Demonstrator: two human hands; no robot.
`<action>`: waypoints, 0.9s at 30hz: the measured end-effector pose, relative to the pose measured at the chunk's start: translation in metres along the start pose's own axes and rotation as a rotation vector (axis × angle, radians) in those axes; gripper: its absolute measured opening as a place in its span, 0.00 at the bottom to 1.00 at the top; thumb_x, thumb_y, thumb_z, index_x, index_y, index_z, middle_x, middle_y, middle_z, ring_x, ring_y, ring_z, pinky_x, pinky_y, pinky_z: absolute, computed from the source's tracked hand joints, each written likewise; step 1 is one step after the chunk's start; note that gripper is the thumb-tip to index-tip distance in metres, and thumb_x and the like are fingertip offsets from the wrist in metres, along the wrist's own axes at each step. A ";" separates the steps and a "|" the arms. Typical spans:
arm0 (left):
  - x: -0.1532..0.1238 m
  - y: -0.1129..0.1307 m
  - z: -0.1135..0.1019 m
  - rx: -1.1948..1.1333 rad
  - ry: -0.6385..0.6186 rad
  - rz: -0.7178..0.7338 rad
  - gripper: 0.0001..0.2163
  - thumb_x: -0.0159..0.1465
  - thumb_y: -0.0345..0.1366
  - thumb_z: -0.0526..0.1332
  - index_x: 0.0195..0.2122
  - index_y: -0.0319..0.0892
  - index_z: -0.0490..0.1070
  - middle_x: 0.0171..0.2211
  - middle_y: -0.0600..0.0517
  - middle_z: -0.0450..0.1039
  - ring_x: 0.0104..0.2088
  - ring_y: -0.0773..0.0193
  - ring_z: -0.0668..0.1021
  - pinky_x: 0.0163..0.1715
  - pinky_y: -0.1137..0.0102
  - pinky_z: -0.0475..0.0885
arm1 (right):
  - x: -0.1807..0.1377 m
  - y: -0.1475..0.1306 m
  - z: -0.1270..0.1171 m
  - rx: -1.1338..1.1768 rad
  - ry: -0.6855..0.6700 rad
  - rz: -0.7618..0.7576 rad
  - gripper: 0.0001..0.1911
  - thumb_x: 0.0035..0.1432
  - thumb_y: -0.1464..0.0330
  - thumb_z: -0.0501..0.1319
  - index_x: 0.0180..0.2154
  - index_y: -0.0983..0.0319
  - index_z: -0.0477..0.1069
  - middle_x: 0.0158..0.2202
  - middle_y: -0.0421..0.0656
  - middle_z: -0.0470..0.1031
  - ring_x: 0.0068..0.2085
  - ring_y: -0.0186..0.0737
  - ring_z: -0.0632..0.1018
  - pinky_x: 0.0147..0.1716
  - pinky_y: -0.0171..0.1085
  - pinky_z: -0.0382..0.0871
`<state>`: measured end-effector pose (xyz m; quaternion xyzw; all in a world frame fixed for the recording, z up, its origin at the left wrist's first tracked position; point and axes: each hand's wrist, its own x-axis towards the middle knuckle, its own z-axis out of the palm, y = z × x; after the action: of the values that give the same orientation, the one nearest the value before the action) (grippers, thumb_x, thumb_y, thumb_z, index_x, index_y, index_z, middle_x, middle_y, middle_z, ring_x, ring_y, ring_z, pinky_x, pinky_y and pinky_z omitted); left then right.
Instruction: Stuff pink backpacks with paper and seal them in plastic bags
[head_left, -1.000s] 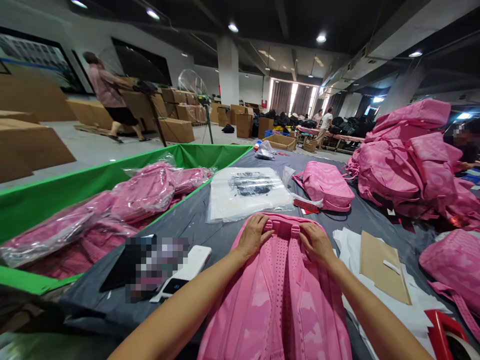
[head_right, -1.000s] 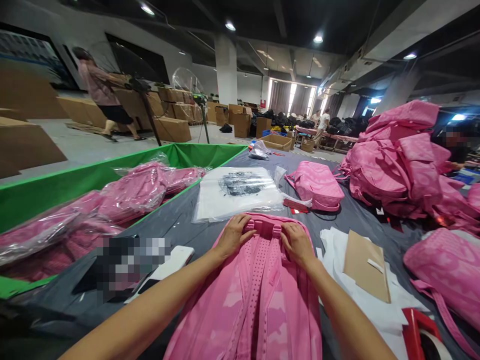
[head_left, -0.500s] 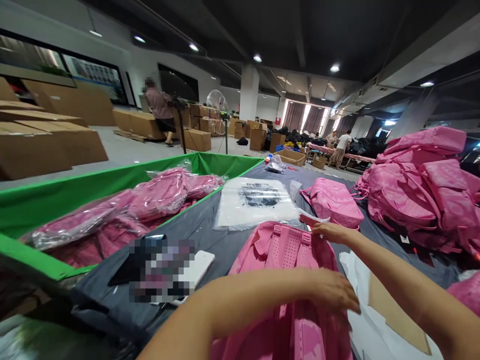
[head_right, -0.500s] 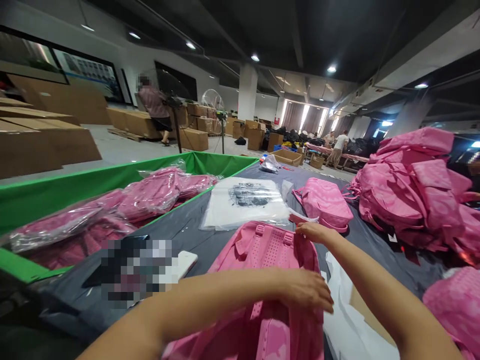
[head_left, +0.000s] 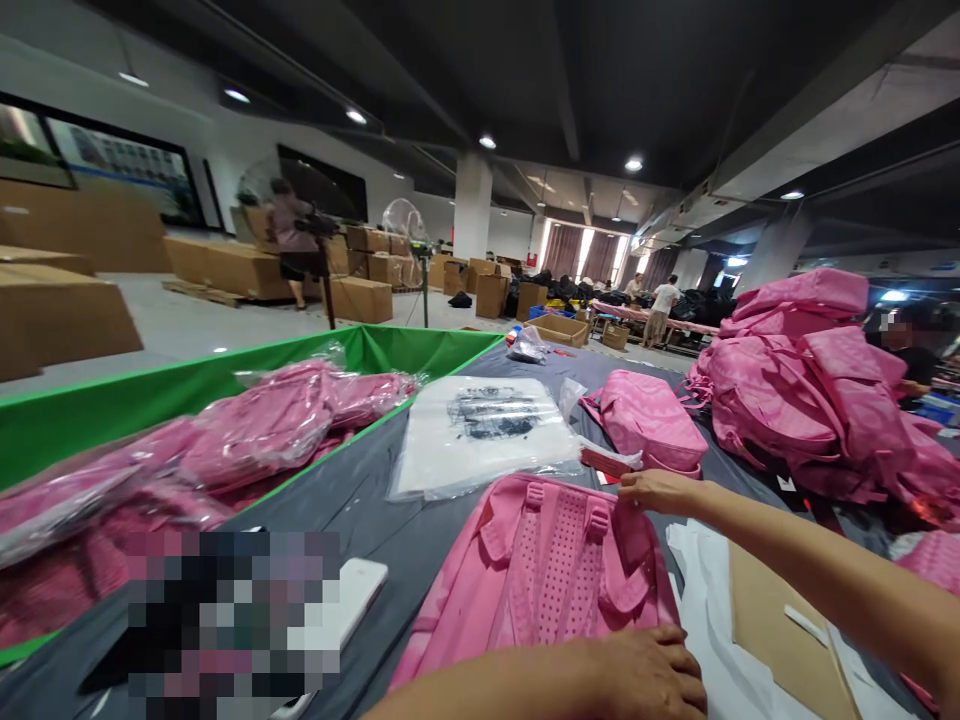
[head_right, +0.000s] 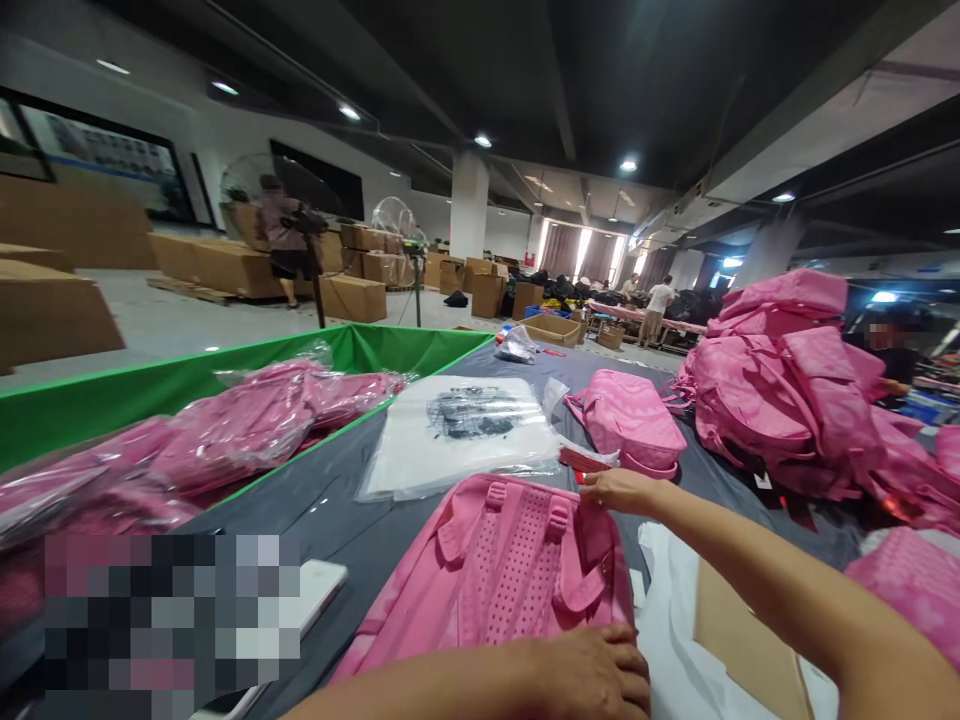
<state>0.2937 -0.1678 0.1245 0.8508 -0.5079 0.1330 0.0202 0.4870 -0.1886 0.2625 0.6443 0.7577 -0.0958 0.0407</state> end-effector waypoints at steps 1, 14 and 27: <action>0.000 -0.001 0.004 0.020 0.009 -0.007 0.08 0.68 0.38 0.61 0.46 0.48 0.77 0.46 0.52 0.81 0.55 0.52 0.76 0.63 0.53 0.62 | -0.002 0.000 0.001 -0.017 -0.004 0.001 0.07 0.59 0.79 0.60 0.35 0.63 0.74 0.36 0.44 0.74 0.35 0.37 0.72 0.35 0.34 0.65; -0.002 0.003 0.017 0.002 -0.002 -0.035 0.07 0.68 0.41 0.64 0.46 0.48 0.76 0.47 0.53 0.81 0.57 0.53 0.76 0.68 0.54 0.56 | -0.005 0.001 0.000 -0.202 -0.008 -0.041 0.10 0.65 0.76 0.59 0.32 0.61 0.76 0.32 0.40 0.75 0.31 0.34 0.72 0.30 0.32 0.63; 0.011 -0.011 0.078 -0.239 0.102 -0.056 0.03 0.62 0.33 0.67 0.36 0.49 0.77 0.50 0.53 0.80 0.57 0.56 0.77 0.70 0.61 0.54 | -0.048 0.000 0.067 -0.497 0.550 0.100 0.20 0.74 0.72 0.44 0.33 0.60 0.70 0.30 0.43 0.70 0.28 0.36 0.73 0.26 0.34 0.64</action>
<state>0.3246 -0.1847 0.0528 0.8482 -0.4947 0.1140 0.1508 0.4910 -0.2488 0.2057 0.6526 0.7080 0.2699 -0.0045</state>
